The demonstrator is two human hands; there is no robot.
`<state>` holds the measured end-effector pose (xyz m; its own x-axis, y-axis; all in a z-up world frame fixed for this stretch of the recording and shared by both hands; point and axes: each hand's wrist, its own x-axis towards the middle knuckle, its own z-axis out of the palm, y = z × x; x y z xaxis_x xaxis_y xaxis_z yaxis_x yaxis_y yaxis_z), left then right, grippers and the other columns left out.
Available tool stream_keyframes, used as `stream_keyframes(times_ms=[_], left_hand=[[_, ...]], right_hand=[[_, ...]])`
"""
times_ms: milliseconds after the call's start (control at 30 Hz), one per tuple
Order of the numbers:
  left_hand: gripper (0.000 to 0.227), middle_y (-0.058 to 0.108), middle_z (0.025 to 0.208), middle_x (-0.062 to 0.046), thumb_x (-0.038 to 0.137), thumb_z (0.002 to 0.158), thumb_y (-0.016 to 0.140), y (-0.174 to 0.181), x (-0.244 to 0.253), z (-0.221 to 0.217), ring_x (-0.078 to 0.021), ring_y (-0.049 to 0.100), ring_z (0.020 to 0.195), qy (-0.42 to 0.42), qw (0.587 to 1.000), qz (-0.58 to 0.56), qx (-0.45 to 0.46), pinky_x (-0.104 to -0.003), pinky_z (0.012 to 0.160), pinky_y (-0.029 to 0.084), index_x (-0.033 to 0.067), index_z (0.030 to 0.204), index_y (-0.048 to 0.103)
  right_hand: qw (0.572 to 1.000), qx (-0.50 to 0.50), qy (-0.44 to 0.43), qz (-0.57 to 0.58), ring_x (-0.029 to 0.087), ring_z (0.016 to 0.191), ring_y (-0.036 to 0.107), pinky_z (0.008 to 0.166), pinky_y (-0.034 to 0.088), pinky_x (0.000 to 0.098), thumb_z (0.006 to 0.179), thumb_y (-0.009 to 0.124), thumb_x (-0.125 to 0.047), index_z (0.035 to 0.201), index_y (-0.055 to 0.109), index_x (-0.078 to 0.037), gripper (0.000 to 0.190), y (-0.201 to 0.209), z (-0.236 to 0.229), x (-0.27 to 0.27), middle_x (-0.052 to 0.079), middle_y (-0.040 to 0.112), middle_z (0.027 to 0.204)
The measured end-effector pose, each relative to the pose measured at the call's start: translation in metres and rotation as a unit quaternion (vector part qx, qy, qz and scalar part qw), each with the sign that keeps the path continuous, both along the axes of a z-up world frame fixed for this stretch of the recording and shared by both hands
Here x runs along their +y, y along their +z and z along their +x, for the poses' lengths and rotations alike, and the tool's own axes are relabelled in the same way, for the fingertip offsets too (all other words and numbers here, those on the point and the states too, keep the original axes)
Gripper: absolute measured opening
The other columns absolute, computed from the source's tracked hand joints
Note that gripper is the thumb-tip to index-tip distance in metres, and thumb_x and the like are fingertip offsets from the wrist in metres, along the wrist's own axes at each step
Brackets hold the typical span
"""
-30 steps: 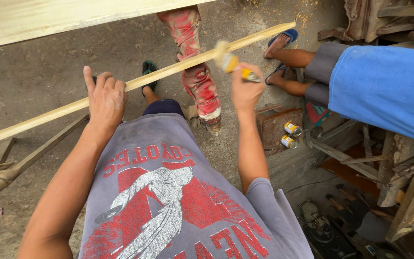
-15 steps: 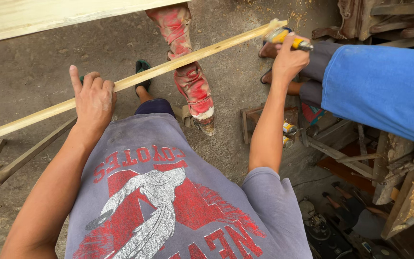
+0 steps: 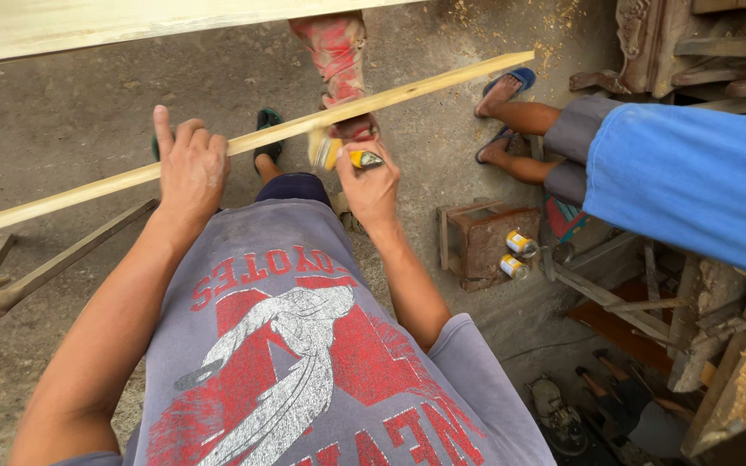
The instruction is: The person applies a yellowish finish to a long wooden plank using a paintbrush. They repeatedly dip the brush into a can of finish and stroke it along the length of the plank. After finishing one plank, they place it on a stack of other planks and pick up a new one to continue the process.
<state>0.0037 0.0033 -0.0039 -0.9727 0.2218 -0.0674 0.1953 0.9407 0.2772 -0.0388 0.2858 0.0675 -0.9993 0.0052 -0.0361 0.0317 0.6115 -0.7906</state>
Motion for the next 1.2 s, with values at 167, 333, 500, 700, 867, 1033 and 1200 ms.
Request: stream_keyframes(times_ms=[167, 333, 500, 700, 867, 1033, 1200], left_hand=[[0.051, 0.066, 0.102, -0.013, 0.025, 0.066, 0.087, 0.007, -0.027, 0.006, -0.0329, 0.060, 0.119, 0.042, 0.998, 0.017, -0.049, -0.067, 0.123, 0.015, 0.0047, 0.109, 0.069], [0.047, 0.065, 0.104, -0.011, 0.023, 0.064, 0.090, 0.006, -0.105, 0.048, -0.0320, 0.059, 0.117, 0.117, 0.991, -0.013, -0.061, -0.067, 0.124, 0.014, 0.0081, 0.104, 0.069], [0.031, 0.066, 0.098, -0.009, 0.015, 0.069, 0.083, 0.000, -0.147, 0.066, -0.0288, 0.060, 0.114, 0.101, 0.994, -0.016, -0.038, -0.064, 0.126, 0.016, 0.0112, 0.097, 0.069], [0.027, 0.067, 0.094, -0.011, 0.015, 0.067, 0.078, 0.011, -0.200, 0.103, -0.0302, 0.061, 0.116, 0.128, 0.990, 0.016, -0.054, -0.062, 0.124, 0.018, 0.0088, 0.092, 0.069], [0.018, 0.067, 0.096, -0.009, 0.010, 0.076, 0.076, 0.020, -0.275, 0.140, -0.0289, 0.060, 0.120, 0.174, 0.983, 0.042, -0.030, -0.064, 0.125, 0.018, 0.0110, 0.092, 0.069], [0.026, 0.067, 0.099, -0.009, 0.010, 0.071, 0.076, 0.020, -0.311, 0.152, -0.0288, 0.060, 0.121, 0.167, 0.982, 0.076, -0.044, -0.064, 0.125, 0.017, 0.0107, 0.096, 0.071], [0.025, 0.066, 0.100, -0.008, 0.009, 0.074, 0.077, 0.022, -0.328, 0.156, -0.0269, 0.059, 0.122, 0.167, 0.977, 0.115, -0.060, -0.065, 0.125, 0.017, 0.0103, 0.098, 0.071]], right_hand=[[0.968, -0.174, -0.088, -0.157, 0.014, 0.072, 0.070, 0.068, 0.058, 0.0318, 0.094, 0.071, -0.015, 0.101, 0.068, -0.004, 0.014, 0.032, -0.015, 0.005, 0.004, 0.071, 0.084], [0.985, 0.044, 0.081, -0.142, 0.013, 0.093, 0.063, 0.087, 0.054, 0.0293, 0.109, 0.075, -0.014, 0.113, 0.067, 0.002, 0.018, 0.061, -0.061, 0.001, 0.007, 0.068, 0.103], [0.968, -0.030, 0.147, -0.199, 0.009, 0.073, 0.066, 0.065, 0.051, 0.0236, 0.104, 0.075, -0.018, 0.113, 0.068, 0.000, 0.021, 0.107, -0.097, -0.105, 0.004, 0.070, 0.086], [0.947, 0.057, 0.281, -0.143, 0.008, 0.073, 0.064, 0.062, 0.051, 0.0236, 0.108, 0.074, -0.018, 0.112, 0.070, -0.001, 0.018, 0.126, -0.136, -0.262, 0.003, 0.069, 0.085], [0.943, 0.088, 0.317, -0.058, 0.010, 0.067, 0.064, 0.059, 0.051, 0.0272, 0.106, 0.073, -0.015, 0.104, 0.072, -0.001, 0.015, 0.115, -0.173, -0.367, 0.002, 0.069, 0.077], [0.934, 0.117, 0.335, 0.027, 0.015, 0.067, 0.072, 0.066, 0.058, 0.0304, 0.105, 0.080, -0.015, 0.096, 0.067, 0.003, 0.024, 0.095, -0.193, -0.433, 0.005, 0.071, 0.076], [0.917, 0.155, 0.350, 0.111, 0.026, 0.077, 0.071, 0.071, 0.058, 0.0375, 0.096, 0.081, -0.013, 0.105, 0.067, 0.003, 0.023, 0.073, -0.201, -0.463, 0.016, 0.070, 0.090]])
